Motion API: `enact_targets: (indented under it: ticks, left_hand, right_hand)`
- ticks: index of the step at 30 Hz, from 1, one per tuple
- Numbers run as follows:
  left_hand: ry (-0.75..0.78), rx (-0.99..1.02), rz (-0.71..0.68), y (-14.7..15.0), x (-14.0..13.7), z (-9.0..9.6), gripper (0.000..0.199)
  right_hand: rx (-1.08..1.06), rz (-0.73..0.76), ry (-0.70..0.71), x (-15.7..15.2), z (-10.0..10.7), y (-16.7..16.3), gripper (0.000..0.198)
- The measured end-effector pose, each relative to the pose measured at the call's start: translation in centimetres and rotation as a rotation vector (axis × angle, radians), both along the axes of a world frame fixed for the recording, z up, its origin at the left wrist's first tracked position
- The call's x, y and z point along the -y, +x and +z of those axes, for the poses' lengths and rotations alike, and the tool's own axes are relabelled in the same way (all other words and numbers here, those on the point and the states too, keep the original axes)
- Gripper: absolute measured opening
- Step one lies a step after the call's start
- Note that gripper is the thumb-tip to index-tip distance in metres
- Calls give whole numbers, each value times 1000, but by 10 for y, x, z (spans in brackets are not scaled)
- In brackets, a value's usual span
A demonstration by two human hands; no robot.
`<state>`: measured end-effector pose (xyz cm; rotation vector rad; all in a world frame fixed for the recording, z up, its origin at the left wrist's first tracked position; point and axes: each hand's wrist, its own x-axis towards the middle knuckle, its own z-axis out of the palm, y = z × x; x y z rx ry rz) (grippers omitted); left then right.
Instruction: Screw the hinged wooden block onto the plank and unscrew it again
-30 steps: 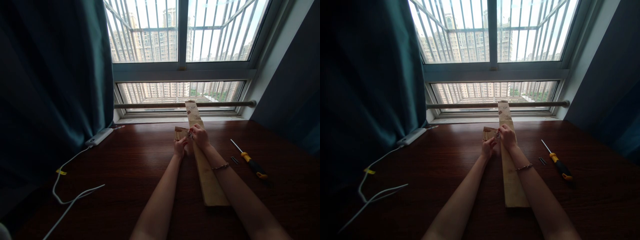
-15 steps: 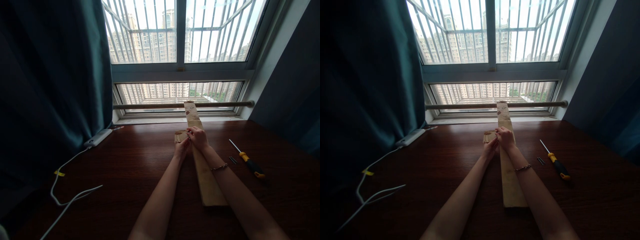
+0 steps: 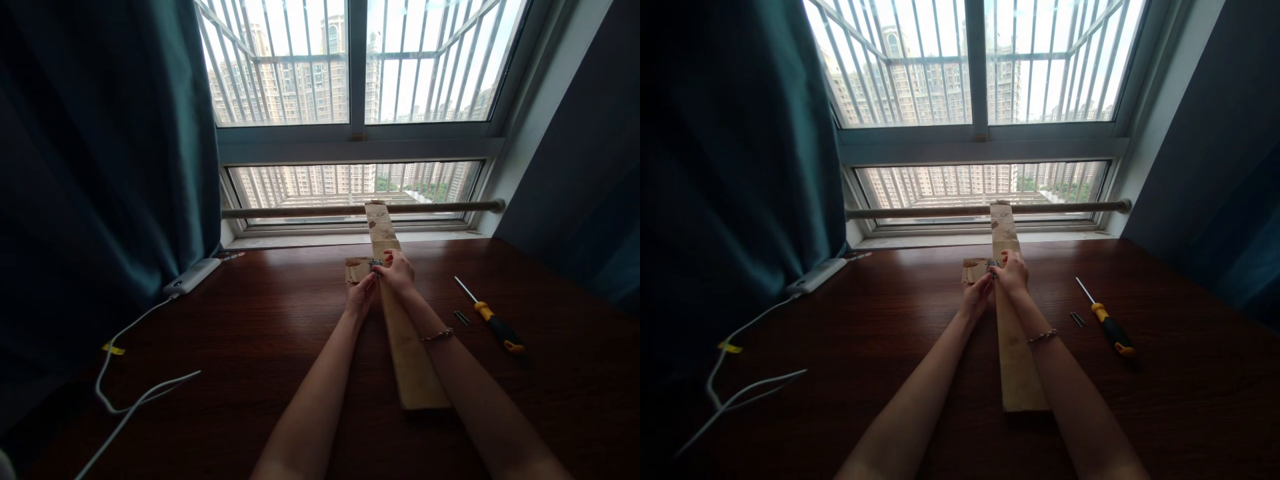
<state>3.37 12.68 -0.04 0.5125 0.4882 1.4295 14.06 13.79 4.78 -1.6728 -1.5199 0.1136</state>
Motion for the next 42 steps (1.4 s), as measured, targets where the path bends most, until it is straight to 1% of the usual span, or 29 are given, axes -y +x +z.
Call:
enact_targets:
  ticks: [4,8,10,12,16,20,22,24,28,34,37,39,42]
  left_hand:
    - [-12,-25,-1,1,0,2,28]
    - [-35,-43,-8,2,-1,5,26]
    - [-36,-32,-12,3,-1,6,27]
    - [-42,-11,-13,3,-2,6,24]
    - [-88,29,-13,3,-2,6,19]
    - [-91,42,-5,4,-1,8,22]
    - [-101,32,4,4,0,9,21]
    - [-113,18,-3,4,0,9,19]
    - [-115,31,-62,3,1,6,18]
    - [-85,51,-143,1,-1,0,17]
    - [-132,31,-157,0,-1,1,11]
    - [-183,40,-199,0,0,3,9]
    - [-222,85,-261,2,2,5,17]
  right_hand:
    - [-14,17,5,-2,-1,3,36]
    - [-94,129,-5,-6,-4,13,22]
    - [-138,159,-22,-7,-5,16,20]
    - [-150,140,-21,-8,-5,17,20]
    - [-102,75,6,-4,-4,11,24]
    - [-28,159,57,3,0,7,31]
    - [2,203,60,5,2,6,32]
    - [31,211,54,6,2,6,32]
    - [72,184,46,8,4,5,30]
    - [70,183,40,8,4,4,29]
    - [58,186,44,6,2,5,29]
    - [41,191,52,5,1,6,29]
    - [13,185,64,4,-1,7,31]
